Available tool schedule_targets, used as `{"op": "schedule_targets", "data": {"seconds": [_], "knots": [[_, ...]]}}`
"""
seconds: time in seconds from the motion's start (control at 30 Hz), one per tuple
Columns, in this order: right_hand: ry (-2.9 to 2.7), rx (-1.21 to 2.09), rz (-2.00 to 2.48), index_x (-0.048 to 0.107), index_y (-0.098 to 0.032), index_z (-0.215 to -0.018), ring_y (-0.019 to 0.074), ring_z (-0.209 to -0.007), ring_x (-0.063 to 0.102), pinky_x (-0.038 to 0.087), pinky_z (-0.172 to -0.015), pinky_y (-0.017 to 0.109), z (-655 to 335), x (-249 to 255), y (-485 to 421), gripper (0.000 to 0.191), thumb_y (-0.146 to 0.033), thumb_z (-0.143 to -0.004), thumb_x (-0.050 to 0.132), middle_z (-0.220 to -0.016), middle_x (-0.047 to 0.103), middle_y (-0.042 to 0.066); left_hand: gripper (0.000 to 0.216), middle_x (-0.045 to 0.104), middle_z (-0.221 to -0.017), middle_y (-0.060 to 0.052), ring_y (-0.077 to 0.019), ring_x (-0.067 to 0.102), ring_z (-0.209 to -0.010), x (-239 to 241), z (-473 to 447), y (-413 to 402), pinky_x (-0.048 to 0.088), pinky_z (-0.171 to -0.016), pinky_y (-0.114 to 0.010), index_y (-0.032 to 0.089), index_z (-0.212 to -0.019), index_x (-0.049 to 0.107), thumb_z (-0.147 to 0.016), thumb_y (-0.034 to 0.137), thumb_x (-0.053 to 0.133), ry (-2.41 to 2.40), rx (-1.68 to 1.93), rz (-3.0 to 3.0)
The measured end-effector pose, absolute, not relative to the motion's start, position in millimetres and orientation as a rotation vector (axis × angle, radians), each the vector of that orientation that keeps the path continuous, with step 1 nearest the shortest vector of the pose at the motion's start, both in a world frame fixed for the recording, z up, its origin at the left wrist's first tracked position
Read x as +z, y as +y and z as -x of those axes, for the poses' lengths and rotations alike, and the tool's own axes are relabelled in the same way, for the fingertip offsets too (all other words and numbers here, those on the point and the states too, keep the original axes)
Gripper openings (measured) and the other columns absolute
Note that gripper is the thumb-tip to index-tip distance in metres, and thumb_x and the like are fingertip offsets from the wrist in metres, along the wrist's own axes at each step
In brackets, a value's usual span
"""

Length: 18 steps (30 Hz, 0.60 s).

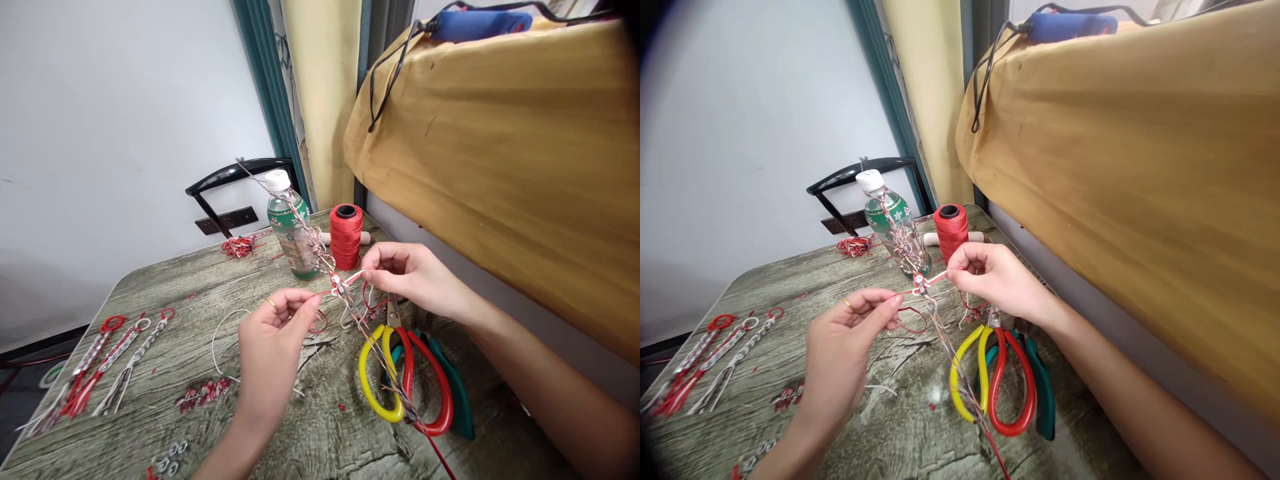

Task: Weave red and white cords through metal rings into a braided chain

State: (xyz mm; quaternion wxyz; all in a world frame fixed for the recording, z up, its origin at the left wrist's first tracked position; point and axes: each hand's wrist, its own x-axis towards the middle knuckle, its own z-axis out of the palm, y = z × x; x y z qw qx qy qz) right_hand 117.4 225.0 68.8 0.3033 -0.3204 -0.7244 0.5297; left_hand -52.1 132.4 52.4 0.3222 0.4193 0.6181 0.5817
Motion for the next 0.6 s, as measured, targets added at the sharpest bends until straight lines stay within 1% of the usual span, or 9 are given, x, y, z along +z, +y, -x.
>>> {"op": "schedule_targets", "data": {"seconds": [0.07, 0.17, 0.27, 0.33, 0.43, 0.53, 0.6], "knots": [[-1.920, 1.406, 0.848, 0.053, -0.014, -0.070, 0.0058, -0.052, 0.039, 0.030, -0.047, 0.019, -117.7, 69.9, 225.6, 0.011, -0.022, -0.077, 0.054, -0.060, 0.047, -0.004, 0.007, 0.059, -0.063, 0.003, -0.0079, 0.051, -0.057, 51.8, 52.3, 130.4, 0.042, -0.054, -0.018, 0.017, -0.076, 0.062, -0.071, 0.023, 0.062, 1.580, 1.530, -1.089], [-1.958, 1.464, 0.856, 0.056, -0.014, -0.074, 0.0066, -0.052, 0.044, 0.033, -0.046, 0.018, -119.9, 72.6, 226.3, 0.015, -0.028, -0.078, 0.055, -0.062, 0.054, -0.001, 0.011, 0.056, -0.061, 0.004, -0.0079, 0.050, -0.058, 52.9, 50.2, 128.6, 0.042, -0.057, -0.019, 0.018, -0.086, 0.058, -0.076, 0.020, 0.056, 1.494, 1.457, -1.090], [-1.980, 1.495, 0.846, 0.058, -0.014, -0.078, 0.0076, -0.052, 0.049, 0.040, -0.046, 0.019, -122.6, 74.6, 227.1, 0.017, -0.030, -0.078, 0.054, -0.067, 0.061, 0.002, 0.021, 0.045, -0.054, 0.008, -0.0066, 0.043, -0.051, 54.1, 46.0, 131.3, 0.037, -0.051, -0.017, 0.019, -0.094, 0.055, -0.073, 0.018, 0.058, 1.499, 1.365, -1.136], [-1.990, 1.480, 0.844, 0.059, -0.013, -0.078, 0.0075, -0.052, 0.049, 0.041, -0.046, 0.019, -124.0, 74.8, 227.7, 0.018, -0.031, -0.078, 0.055, -0.070, 0.063, 0.003, 0.026, 0.039, -0.050, 0.009, -0.0063, 0.038, -0.047, 53.5, 43.2, 135.3, 0.034, -0.047, -0.017, 0.019, -0.097, 0.056, -0.072, 0.021, 0.060, 1.505, 1.342, -1.150], [-1.998, 1.452, 0.855, 0.060, -0.013, -0.080, 0.0072, -0.053, 0.049, 0.041, -0.046, 0.018, -125.3, 74.1, 228.8, 0.017, -0.029, -0.078, 0.054, -0.072, 0.062, 0.003, 0.022, 0.038, -0.047, 0.009, -0.0057, 0.033, -0.043, 50.4, 40.6, 141.3, 0.030, -0.042, -0.018, 0.018, -0.092, 0.061, -0.071, 0.027, 0.062, 1.470, 1.352, -1.111], [-2.023, 1.433, 0.863, 0.061, -0.013, -0.079, 0.0065, -0.052, 0.046, 0.039, -0.046, 0.018, -127.5, 73.9, 230.4, 0.017, -0.030, -0.078, 0.056, -0.067, 0.059, 0.001, 0.016, 0.045, -0.049, 0.007, -0.0047, 0.032, -0.041, 47.7, 40.0, 144.6, 0.027, -0.039, -0.017, 0.016, -0.079, 0.065, -0.070, 0.029, 0.064, 1.453, 1.354, -1.074], [-2.059, 1.402, 0.882, 0.062, -0.013, -0.076, 0.0064, -0.051, 0.045, 0.037, -0.045, 0.019, -129.9, 74.5, 231.7, 0.017, -0.030, -0.076, 0.057, -0.063, 0.056, 0.000, 0.015, 0.049, -0.050, 0.005, -0.0046, 0.035, -0.041, 47.2, 40.1, 145.2, 0.028, -0.039, -0.017, 0.015, -0.076, 0.065, -0.069, 0.028, 0.064, 1.459, 1.345, -1.058]]}}
